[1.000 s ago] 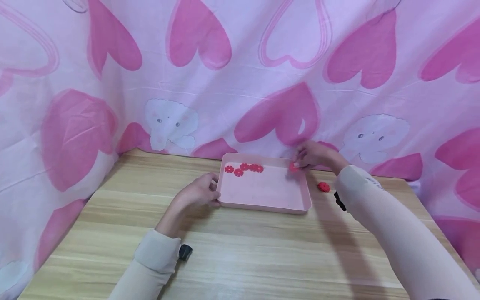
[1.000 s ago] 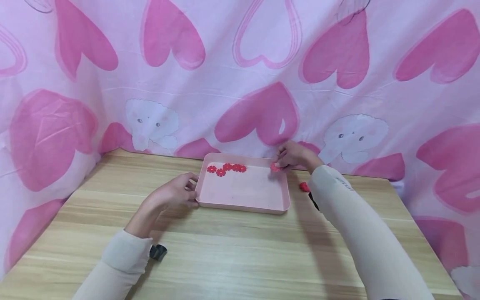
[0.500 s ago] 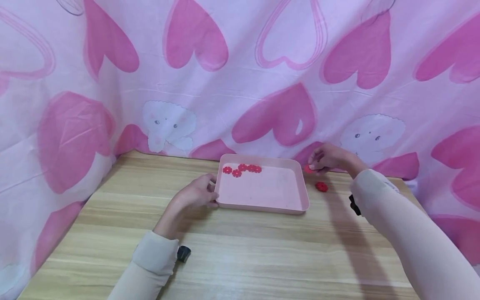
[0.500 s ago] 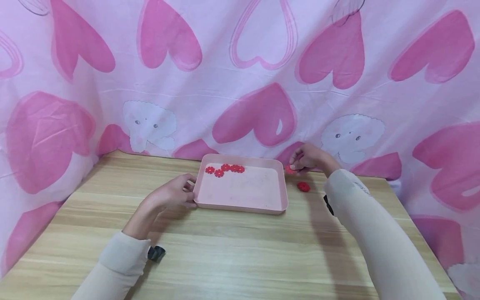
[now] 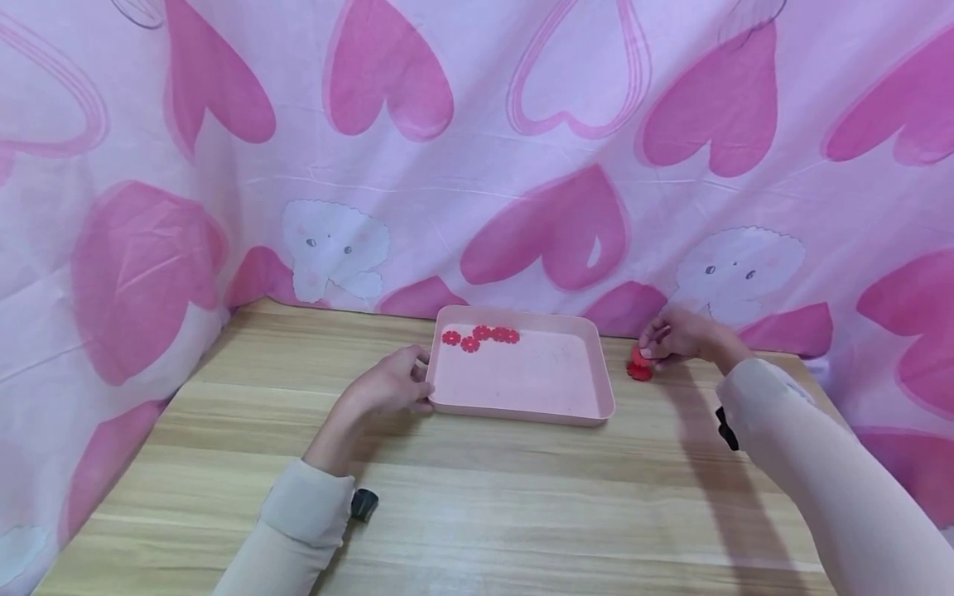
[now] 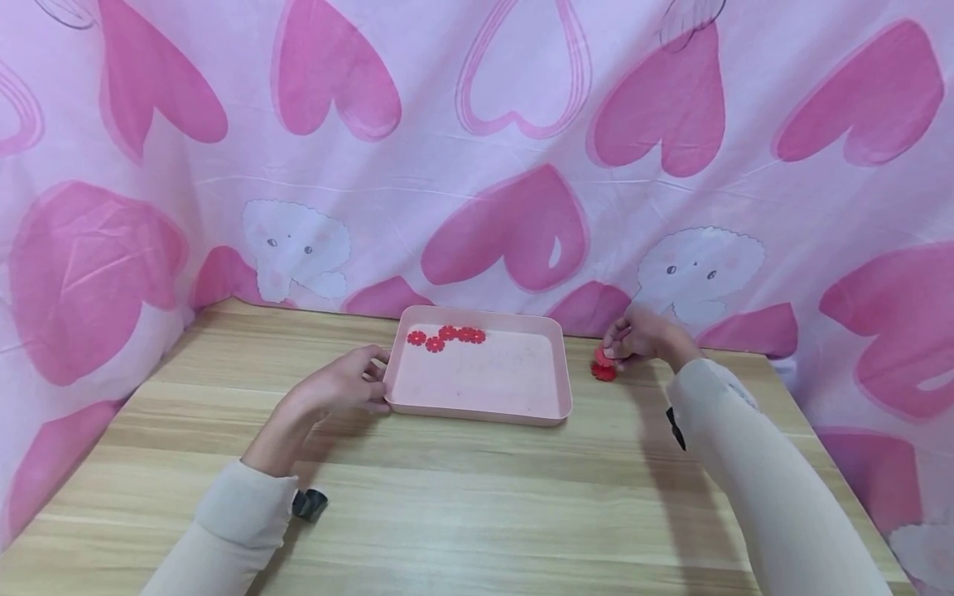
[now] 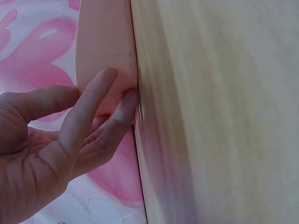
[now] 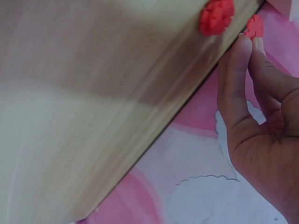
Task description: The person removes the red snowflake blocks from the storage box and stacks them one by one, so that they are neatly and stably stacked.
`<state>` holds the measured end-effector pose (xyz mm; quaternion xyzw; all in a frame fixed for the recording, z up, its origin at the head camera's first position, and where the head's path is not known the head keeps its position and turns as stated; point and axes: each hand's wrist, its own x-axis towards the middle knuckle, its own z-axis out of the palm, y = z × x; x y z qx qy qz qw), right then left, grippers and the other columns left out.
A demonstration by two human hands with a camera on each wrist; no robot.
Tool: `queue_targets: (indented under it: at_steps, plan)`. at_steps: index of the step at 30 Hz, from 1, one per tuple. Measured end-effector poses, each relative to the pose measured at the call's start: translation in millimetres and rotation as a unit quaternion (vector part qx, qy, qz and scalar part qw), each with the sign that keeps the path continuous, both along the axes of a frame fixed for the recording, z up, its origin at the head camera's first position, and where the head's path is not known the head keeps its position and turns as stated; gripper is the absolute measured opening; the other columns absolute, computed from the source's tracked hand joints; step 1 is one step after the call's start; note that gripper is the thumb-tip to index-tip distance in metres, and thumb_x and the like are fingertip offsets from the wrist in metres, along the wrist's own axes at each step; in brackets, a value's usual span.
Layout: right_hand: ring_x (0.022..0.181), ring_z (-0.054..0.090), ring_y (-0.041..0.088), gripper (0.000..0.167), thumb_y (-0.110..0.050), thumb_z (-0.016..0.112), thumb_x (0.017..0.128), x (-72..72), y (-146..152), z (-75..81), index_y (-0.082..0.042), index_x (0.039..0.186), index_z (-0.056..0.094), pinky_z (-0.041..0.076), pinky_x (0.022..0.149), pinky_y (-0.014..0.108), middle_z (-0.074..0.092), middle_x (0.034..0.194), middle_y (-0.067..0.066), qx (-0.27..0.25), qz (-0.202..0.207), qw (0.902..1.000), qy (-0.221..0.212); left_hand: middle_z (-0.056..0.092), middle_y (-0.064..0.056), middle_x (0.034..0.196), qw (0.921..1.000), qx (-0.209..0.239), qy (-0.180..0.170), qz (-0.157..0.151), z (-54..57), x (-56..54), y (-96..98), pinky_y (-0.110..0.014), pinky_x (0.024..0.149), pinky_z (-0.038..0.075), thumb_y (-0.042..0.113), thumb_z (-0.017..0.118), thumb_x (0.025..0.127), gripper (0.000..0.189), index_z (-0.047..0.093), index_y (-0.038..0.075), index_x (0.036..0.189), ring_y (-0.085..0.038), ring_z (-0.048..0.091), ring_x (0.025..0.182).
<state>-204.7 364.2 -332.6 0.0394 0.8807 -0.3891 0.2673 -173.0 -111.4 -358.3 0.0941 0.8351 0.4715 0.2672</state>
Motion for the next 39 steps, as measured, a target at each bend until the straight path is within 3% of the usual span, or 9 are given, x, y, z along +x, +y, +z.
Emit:
queue_targets:
  at_steps: [9, 18, 26, 34, 39]
  plan:
    - [0.081, 0.07, 0.015, 0.021, 0.008, 0.065, 0.1, 8.2, 4.9, -11.3, 0.016, 0.119, 0.06, 0.07, 0.078, 0.032, 0.06, 0.102, 0.012, 0.011, 0.01, 0.9998, -0.016, 0.062, -0.026, 0.124, 1.0, -0.001, -0.001, -0.002, 0.2, -0.7, 0.4, -0.035, 0.085, 0.069, -0.005, 0.059, 0.104, 0.045, 0.045, -0.008, 0.147, -0.027, 0.073, 0.099]
    - [0.074, 0.068, 0.013, 0.022, -0.003, 0.072, 0.101, 9.4, 6.5, -17.9, 0.013, 0.113, 0.064, 0.069, 0.072, 0.031, 0.069, 0.092, 0.009, 0.024, 0.018, 0.9995, 0.01, 0.062, -0.026, 0.124, 1.0, -0.002, -0.002, -0.005, -0.7, -0.6, -0.6, -0.035, 0.086, 0.069, -0.005, 0.059, 0.104, 0.046, 0.045, -0.008, 0.148, -0.027, 0.073, 0.099]
    - [0.073, 0.067, 0.013, 0.023, -0.002, 0.071, 0.101, 8.0, 5.0, -21.5, 0.015, 0.114, 0.063, 0.069, 0.07, 0.031, 0.068, 0.09, 0.008, 0.032, 0.02, 0.999, 0.022, 0.062, -0.024, 0.12, 1.0, -0.006, -0.003, 0.004, -1.7, -2.2, 0.4, -0.034, 0.085, 0.069, -0.005, 0.06, 0.104, 0.046, 0.045, -0.008, 0.147, -0.025, 0.073, 0.096]
    - [0.072, 0.067, 0.014, 0.023, -0.007, 0.073, 0.1, 8.2, -7.3, -11.5, 0.012, 0.113, 0.07, 0.069, 0.071, 0.036, 0.071, 0.088, 0.009, 0.094, 0.048, 0.9923, 0.064, 0.064, -0.023, 0.117, 0.9999, -0.015, 0.005, -0.001, 0.1, -0.3, -1.2, -0.033, 0.085, 0.069, -0.004, 0.063, 0.103, 0.046, 0.047, -0.008, 0.146, -0.025, 0.073, 0.095]
    - [0.07, 0.064, 0.015, 0.022, -0.011, 0.077, 0.098, 7.9, -21.0, -1.7, 0.008, 0.108, 0.074, 0.064, 0.065, 0.031, 0.072, 0.083, 0.004, 0.1, 0.06, 0.9885, 0.097, 0.064, -0.022, 0.115, 0.9998, -0.016, 0.01, -0.002, 0.3, 0.7, -1.5, -0.034, 0.085, 0.069, -0.004, 0.064, 0.102, 0.046, 0.048, -0.007, 0.145, -0.026, 0.073, 0.094]
